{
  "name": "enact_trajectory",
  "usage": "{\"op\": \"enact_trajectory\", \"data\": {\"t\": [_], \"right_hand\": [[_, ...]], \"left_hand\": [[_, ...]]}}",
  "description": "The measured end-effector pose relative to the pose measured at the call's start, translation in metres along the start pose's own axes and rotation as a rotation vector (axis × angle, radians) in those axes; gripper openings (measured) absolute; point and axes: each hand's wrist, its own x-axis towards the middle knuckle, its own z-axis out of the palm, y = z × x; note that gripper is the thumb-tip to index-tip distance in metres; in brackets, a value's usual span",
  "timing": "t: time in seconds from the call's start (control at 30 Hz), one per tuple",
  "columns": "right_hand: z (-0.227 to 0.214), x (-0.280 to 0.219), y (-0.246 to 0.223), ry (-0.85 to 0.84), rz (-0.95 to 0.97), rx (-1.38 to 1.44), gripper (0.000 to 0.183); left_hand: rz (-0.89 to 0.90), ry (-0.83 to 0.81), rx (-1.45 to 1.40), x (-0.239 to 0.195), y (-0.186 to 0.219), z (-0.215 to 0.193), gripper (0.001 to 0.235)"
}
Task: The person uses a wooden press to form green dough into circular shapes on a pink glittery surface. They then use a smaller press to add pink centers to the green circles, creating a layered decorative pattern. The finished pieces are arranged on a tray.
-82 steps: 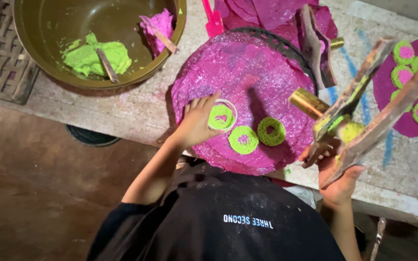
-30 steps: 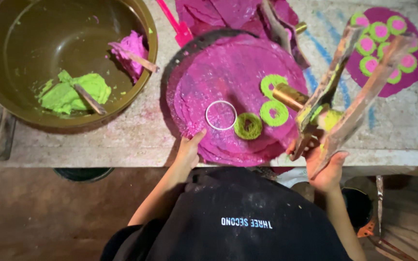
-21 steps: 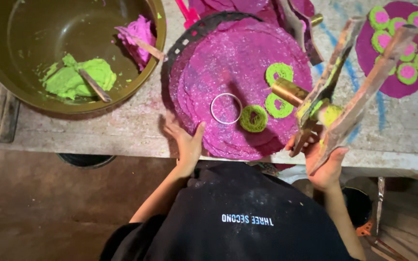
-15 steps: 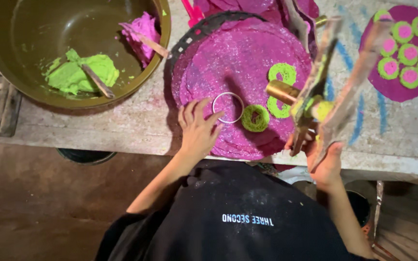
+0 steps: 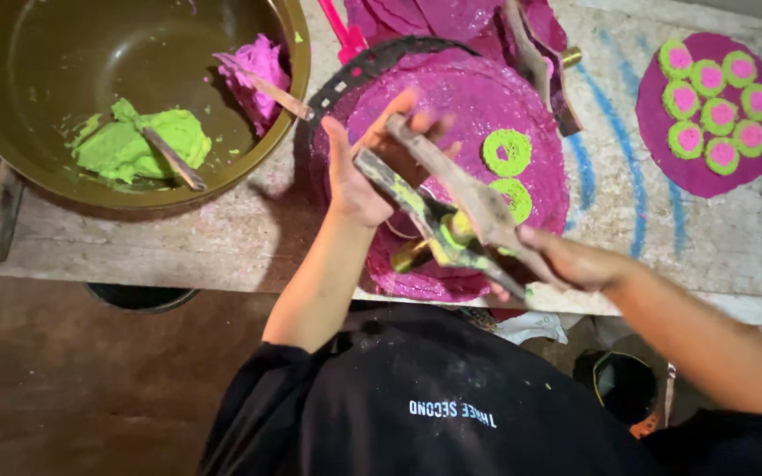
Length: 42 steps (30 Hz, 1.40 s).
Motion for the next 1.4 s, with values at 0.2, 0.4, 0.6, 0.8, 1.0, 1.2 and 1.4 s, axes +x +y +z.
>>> {"op": "enact_trajectory", "data": {"t": [0.2, 0.4, 0.6, 0.8, 1.0, 1.2, 1.4], "right_hand": [[-0.008, 0.002, -0.068, 0.221, 0.12, -0.449, 0.084], [0.026, 0.034, -0.086, 0.445, 0.111, -0.72, 0.083], [0.036, 0.038, -0.083, 0.402, 0.109, -0.654, 0.079], [0.023, 0.026, -0.085, 0.516, 0.096, -0.878, 0.075], [0.032, 0.038, -0.083, 0.606, -0.167, -0.843, 0.058], [0.042, 0.059, -0.068, 0.533, -0.265, -0.794, 0.056], [0.025, 0.053, -0.065, 0.488, 0.005, -0.764, 0.063]], "left_hand": [[0.211, 0.201, -0.076, 0.018, -0.004, -0.015, 0.04], [0.315, 0.125, -0.081, 0.009, 0.016, -0.047, 0.039], [0.329, 0.245, -0.119, -0.013, 0.01, -0.058, 0.038], [0.318, 0.27, -0.169, 0.003, -0.016, -0.07, 0.028], [0.326, 0.233, 0.056, 0.023, 0.006, -0.07, 0.034], [0.34, 0.276, 0.184, 0.008, 0.03, -0.058, 0.039], [0.369, 0.483, 0.054, -0.004, 0.005, -0.063, 0.034]]}}
